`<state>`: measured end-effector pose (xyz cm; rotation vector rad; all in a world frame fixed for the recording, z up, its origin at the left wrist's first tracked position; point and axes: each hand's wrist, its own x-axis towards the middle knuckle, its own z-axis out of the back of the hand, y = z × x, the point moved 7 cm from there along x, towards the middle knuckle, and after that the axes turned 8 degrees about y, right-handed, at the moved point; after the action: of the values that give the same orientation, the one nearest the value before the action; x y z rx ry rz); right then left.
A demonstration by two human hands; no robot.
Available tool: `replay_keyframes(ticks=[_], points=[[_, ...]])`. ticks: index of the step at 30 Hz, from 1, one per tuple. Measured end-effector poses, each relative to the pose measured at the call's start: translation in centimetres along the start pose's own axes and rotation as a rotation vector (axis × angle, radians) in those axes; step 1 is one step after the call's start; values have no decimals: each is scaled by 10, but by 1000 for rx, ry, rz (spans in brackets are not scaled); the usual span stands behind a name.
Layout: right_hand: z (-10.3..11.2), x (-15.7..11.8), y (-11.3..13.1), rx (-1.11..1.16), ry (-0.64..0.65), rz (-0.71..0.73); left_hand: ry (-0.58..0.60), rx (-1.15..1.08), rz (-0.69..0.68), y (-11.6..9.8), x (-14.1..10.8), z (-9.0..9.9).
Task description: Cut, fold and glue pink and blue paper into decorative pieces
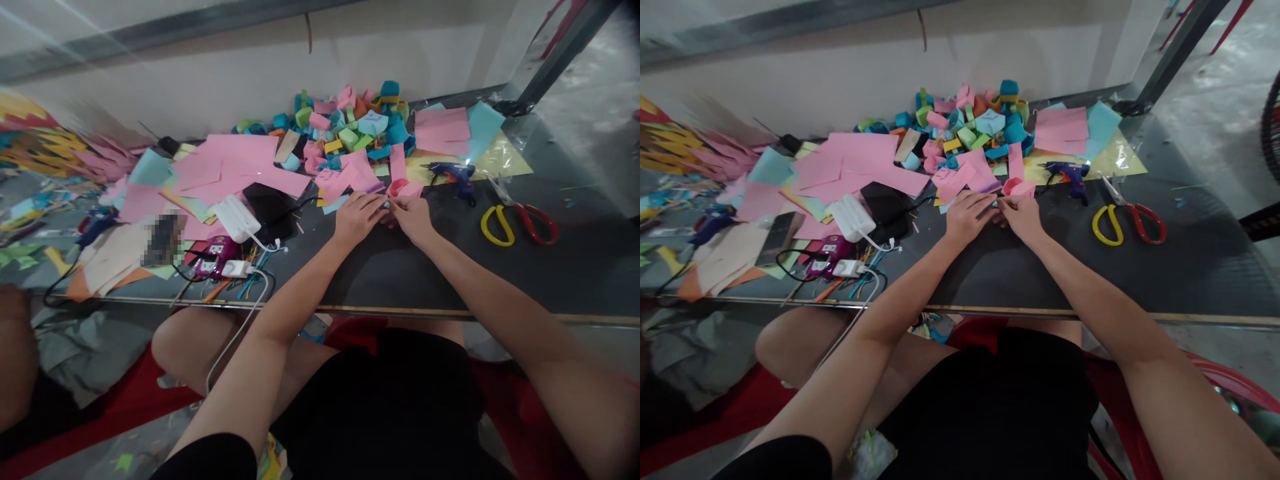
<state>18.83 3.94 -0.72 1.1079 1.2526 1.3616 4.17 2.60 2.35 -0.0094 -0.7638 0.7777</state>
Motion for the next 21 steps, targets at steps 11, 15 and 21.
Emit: replay_keyframes(ticks=[11,15,21], points=[[0,-5,5,17,7,52,-73,-62,28,-12,1,4],[-3,-3,4,84,37,72,-108,-111,119,-8,3,7],[-3,0,1,76,30,66,-73,-254,282,11,1,1]])
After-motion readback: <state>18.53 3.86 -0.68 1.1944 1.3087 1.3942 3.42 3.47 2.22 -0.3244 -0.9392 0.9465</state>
